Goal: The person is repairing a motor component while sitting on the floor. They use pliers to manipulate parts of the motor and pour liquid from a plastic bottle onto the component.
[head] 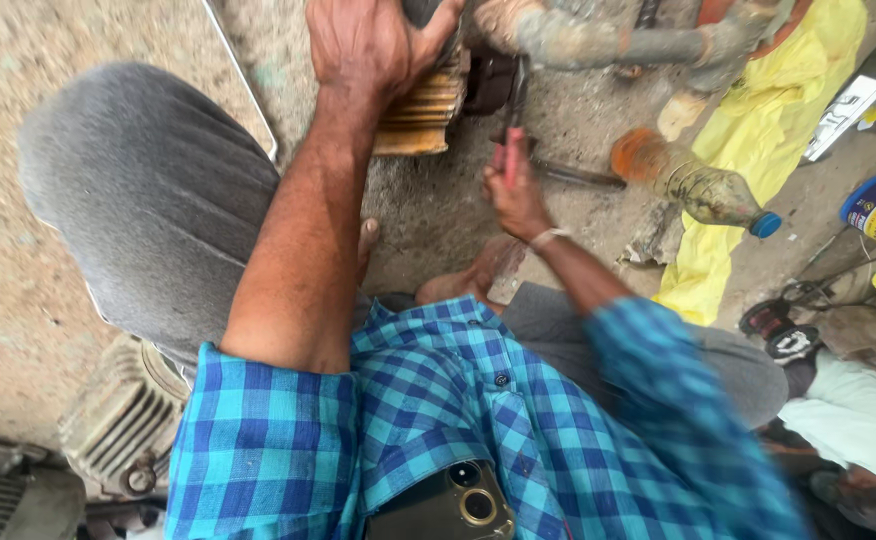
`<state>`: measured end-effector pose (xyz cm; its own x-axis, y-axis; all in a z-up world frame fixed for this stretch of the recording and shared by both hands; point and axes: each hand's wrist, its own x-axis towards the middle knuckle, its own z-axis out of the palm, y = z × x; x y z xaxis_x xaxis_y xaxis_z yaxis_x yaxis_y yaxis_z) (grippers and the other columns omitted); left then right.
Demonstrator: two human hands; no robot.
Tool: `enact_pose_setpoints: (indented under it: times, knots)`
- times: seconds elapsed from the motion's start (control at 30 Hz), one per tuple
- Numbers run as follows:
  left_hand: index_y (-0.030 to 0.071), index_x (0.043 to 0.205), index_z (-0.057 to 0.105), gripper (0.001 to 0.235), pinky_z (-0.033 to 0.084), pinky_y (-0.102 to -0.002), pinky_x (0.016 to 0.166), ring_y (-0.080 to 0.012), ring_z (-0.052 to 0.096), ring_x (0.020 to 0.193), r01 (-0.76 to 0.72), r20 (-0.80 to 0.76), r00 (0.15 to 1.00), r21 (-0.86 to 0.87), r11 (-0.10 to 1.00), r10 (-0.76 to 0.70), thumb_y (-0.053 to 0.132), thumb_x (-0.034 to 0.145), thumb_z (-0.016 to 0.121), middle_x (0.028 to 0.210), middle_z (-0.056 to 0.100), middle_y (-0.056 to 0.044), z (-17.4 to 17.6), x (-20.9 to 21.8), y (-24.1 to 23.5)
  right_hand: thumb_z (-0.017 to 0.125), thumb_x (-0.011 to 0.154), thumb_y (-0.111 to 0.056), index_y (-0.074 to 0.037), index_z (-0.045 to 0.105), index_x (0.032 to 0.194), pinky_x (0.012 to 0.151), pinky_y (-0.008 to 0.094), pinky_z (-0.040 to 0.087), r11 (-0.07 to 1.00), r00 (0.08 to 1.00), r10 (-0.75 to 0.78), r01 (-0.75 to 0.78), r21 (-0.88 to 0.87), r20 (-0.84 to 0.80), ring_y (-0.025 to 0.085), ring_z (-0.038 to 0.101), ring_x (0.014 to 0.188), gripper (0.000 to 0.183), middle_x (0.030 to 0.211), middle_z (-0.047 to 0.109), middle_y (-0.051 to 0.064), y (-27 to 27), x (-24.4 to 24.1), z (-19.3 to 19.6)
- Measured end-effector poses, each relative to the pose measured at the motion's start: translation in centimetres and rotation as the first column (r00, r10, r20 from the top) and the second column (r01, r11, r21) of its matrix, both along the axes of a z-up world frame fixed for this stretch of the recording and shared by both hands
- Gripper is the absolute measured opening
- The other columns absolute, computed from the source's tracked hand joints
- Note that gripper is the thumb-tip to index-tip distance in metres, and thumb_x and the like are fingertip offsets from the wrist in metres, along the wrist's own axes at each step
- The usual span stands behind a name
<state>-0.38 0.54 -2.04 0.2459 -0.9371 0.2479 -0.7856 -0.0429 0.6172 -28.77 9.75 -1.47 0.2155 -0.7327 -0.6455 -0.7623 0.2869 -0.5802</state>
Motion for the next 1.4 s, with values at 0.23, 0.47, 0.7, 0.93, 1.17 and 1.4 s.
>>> enact_pose_setpoints:
  times: [0.23, 0.47, 0.7, 0.93, 1.17, 1.4]
  knots:
    - [0.007, 0.122, 0.067, 0.066, 0.055, -0.056, 0.073, -0.0431, 0.059, 0.102, -0.010, 0.018, 1.000, 0.126, 0.992, 0.008, 0.062, 0.090, 0.081, 0.115, 0.062, -0.022, 2.3, 0.5, -0.7, 0.058, 0.110, -0.029, -0.010, -0.015, 0.165, 0.120, 0.058, 0.032, 0.983, 0.979, 0.183, -0.180, -0.042, 0.090, 0.039, 0.030, 0.150, 0.094, 0.171, 0.009, 0.031, 0.0, -0.9, -0.5]
    - [0.004, 0.120, 0.067, 0.069, 0.055, -0.055, 0.065, -0.0399, 0.061, 0.091, 0.009, 0.057, 0.998, 0.142, 0.990, -0.018, 0.065, 0.090, 0.079, 0.109, 0.063, -0.026, 2.7, 0.7, -0.7, 0.048, 0.121, -0.047, 0.018, 0.038, 0.144, 0.041, 0.029, 0.039, 0.669, 0.998, 0.063, -0.033, 0.743, -0.013, 0.016, 0.054, 0.055, 0.070, 0.108, 0.067, 0.034, -9.9, -1.7, 11.9]
    - [0.008, 0.117, 0.062, 0.069, 0.057, -0.053, 0.070, -0.0376, 0.063, 0.097, 0.039, 0.074, 0.996, 0.182, 0.983, -0.053, 0.071, 0.094, 0.079, 0.109, 0.059, -0.016, 1.4, 0.4, -0.7, 0.055, 0.106, -0.015, 0.000, -0.002, 0.166, 0.119, 0.043, 0.039, 0.989, 0.973, 0.144, -0.137, -0.055, 0.179, 0.041, 0.024, 0.153, 0.084, 0.170, 0.002, 0.032, -0.4, -2.6, -0.5]
    - [0.007, 0.140, 0.054, 0.082, 0.056, -0.055, 0.066, -0.0393, 0.063, 0.094, 0.042, 0.072, 0.995, 0.260, 0.965, -0.062, 0.067, 0.090, 0.079, 0.128, 0.049, -0.028, 2.7, 0.6, -0.4, 0.061, 0.102, -0.024, -0.008, 0.024, 0.160, 0.104, 0.046, 0.054, 0.996, 0.996, -0.088, 0.088, -0.021, -0.029, 0.037, 0.068, 0.119, 0.071, 0.127, 0.065, 0.021, 1.7, -0.6, -4.0]
    - [0.007, 0.129, 0.064, 0.071, 0.057, -0.053, 0.068, -0.0381, 0.063, 0.096, 0.055, 0.036, 0.997, 0.286, 0.957, -0.068, 0.068, 0.095, 0.077, 0.111, 0.059, -0.025, 1.7, 0.8, -0.8, 0.058, 0.096, -0.012, -0.012, 0.029, 0.156, 0.073, 0.042, 0.063, 0.999, 0.976, -0.004, -0.005, -0.039, -0.219, 0.026, 0.066, 0.097, 0.067, 0.124, 0.055, 0.012, -3.1, -3.6, 1.4]
    - [0.006, 0.129, 0.063, 0.072, 0.056, -0.051, 0.054, -0.0366, 0.063, 0.089, 0.073, 0.052, 0.995, 0.204, 0.976, -0.085, 0.068, 0.095, 0.077, 0.101, 0.060, -0.027, 0.6, 0.9, -0.8, 0.068, 0.096, -0.020, -0.002, 0.038, 0.138, 0.097, 0.056, 0.052, 0.971, 0.877, 0.205, -0.238, -0.024, -0.434, 0.037, 0.064, 0.110, 0.054, 0.122, 0.060, 0.023, -3.4, -7.3, -1.0]
